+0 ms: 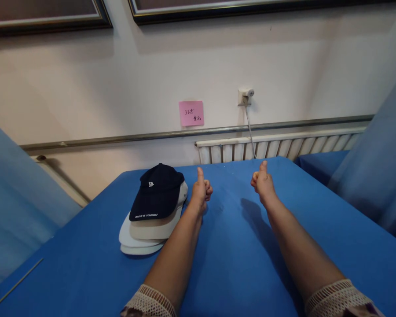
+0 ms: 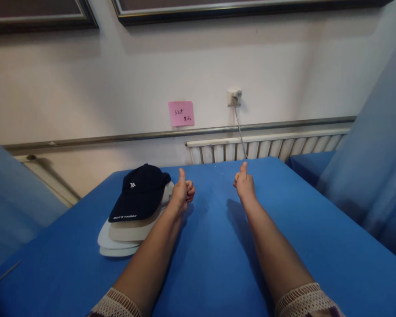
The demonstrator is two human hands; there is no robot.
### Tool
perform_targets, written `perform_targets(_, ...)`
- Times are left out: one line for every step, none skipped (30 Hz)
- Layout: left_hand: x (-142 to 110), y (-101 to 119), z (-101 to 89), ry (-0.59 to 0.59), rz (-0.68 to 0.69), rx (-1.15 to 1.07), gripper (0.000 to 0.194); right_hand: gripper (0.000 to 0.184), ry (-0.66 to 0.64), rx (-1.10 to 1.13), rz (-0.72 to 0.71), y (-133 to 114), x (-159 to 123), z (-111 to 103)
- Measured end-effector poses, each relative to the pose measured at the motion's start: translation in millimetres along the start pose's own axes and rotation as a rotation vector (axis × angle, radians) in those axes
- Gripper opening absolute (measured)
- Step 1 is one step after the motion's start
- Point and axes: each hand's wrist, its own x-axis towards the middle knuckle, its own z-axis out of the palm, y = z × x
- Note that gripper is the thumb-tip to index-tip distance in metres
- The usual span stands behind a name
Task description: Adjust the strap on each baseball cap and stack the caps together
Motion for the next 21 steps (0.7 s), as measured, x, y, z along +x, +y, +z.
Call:
perform_targets(-0.3, -0.1, 0.2, -0.001, 0.000, 0.002, 0.069, 0.070, 0.017, 0.009, 0.004, -0.3, -0.5, 0.9)
perform_targets(-0.5, -0.2, 0.4, -0.001, 0.000, 0.003, 0.069, 0.069, 0.032, 0.017, 0.007, -0.5, -1.0, 1.9)
perform_targets(-0.6, -0.3, 0.5, -0.002, 0.000, 0.003, 0.069, 0.069, 0.040, 0.023, 0.009, -0.8, -1.5, 2.9)
perform_targets(-0.6, -0.6, 0.6, -0.004, -0.001, 0.002, 0.069, 0.069, 0.036, 0.027, 0.011, -1.0, -1.8, 3.9)
perform_targets(-0.5, -0.9, 0.6, -0.006, -0.003, 0.003, 0.069, 0.069, 0.030, 0.031, 0.014, -1.1, -2.1, 4.8)
perform_targets(-0.2, -1.3, 0.5, -0.007, -0.006, 0.002, 0.068, 0.069, 0.025, 0.037, 0.019, -1.2, -2.4, 5.5)
perform_targets(0.1, -1.8, 0.4, -0.009, -0.010, 0.002, 0.068, 0.069, 0.021, 0.045, 0.025, -1.3, -2.7, 6.2)
perform_targets(0.4, -2.4, 0.3, -0.010, -0.014, 0.003, 0.068, 0.069, 0.017, 0.052, 0.031, -1.4, -3.0, 6.7)
perform_targets(0.9, -3.0, 0.1, -0.012, -0.017, 0.004, 0.068, 0.069, 0.014, 0.058, 0.037, -1.6, -3.3, 7.1)
perform_targets(1.3, -3.6, -0.1, -0.014, -0.021, 0.005, 0.068, 0.069, 0.011, 0.062, 0.042, -1.8, -3.7, 7.4)
perform_targets(1.8, -4.3, -0.4, -0.017, -0.025, 0.006, 0.068, 0.069, 0.007, 0.064, 0.045, -2.1, -4.2, 7.7)
perform_targets(2.3, -5.0, -0.7, -0.019, -0.027, 0.006, 0.068, 0.069, 0.001, 0.064, 0.046, -2.5, -4.6, 7.9)
perform_targets(2.8, -5.6, -0.9, -0.021, -0.029, 0.007, 0.068, 0.069, -0.005, 0.064, 0.046, -3.0, -5.2, 8.3)
perform_targets(3.4, -6.4, -1.1, -0.023, -0.032, 0.008, 0.068, 0.069, -0.011, 0.066, 0.046, -3.4, -5.8, 8.8)
perform_targets(3.9, -7.2, -1.2, -0.024, -0.036, 0.007, 0.068, 0.069, -0.018, 0.071, 0.047, -3.9, -6.5, 9.6)
perform_targets(4.4, -8.4, -1.1, -0.025, -0.041, 0.005, 0.068, 0.069, -0.025, 0.078, 0.052, -4.4, -7.5, 10.7)
perform_targets(4.7, -9.9, -0.7, -0.027, -0.048, 0.000, 0.067, 0.069, -0.033, 0.087, 0.064, -4.8, -8.6, 12.2)
perform_targets(4.7, -11.9, -0.2, -0.027, -0.057, -0.007, 0.066, 0.069, -0.043, 0.096, 0.081, -5.1, -10.0, 14.1)
perform_targets(4.2, -14.5, 0.5, -0.025, -0.067, -0.013, 0.064, 0.069, -0.056, 0.102, 0.100, -5.3, -11.8, 16.2)
perform_targets(3.0, -17.7, 1.3, -0.019, -0.076, -0.018, 0.060, 0.069, -0.072, 0.105, 0.118, -5.3, -14.2, 18.6)
perform_targets(0.8, -21.5, 2.0, -0.012, -0.083, -0.019, 0.054, 0.069, -0.091, 0.103, 0.132, -5.0, -17.1, 21.0)
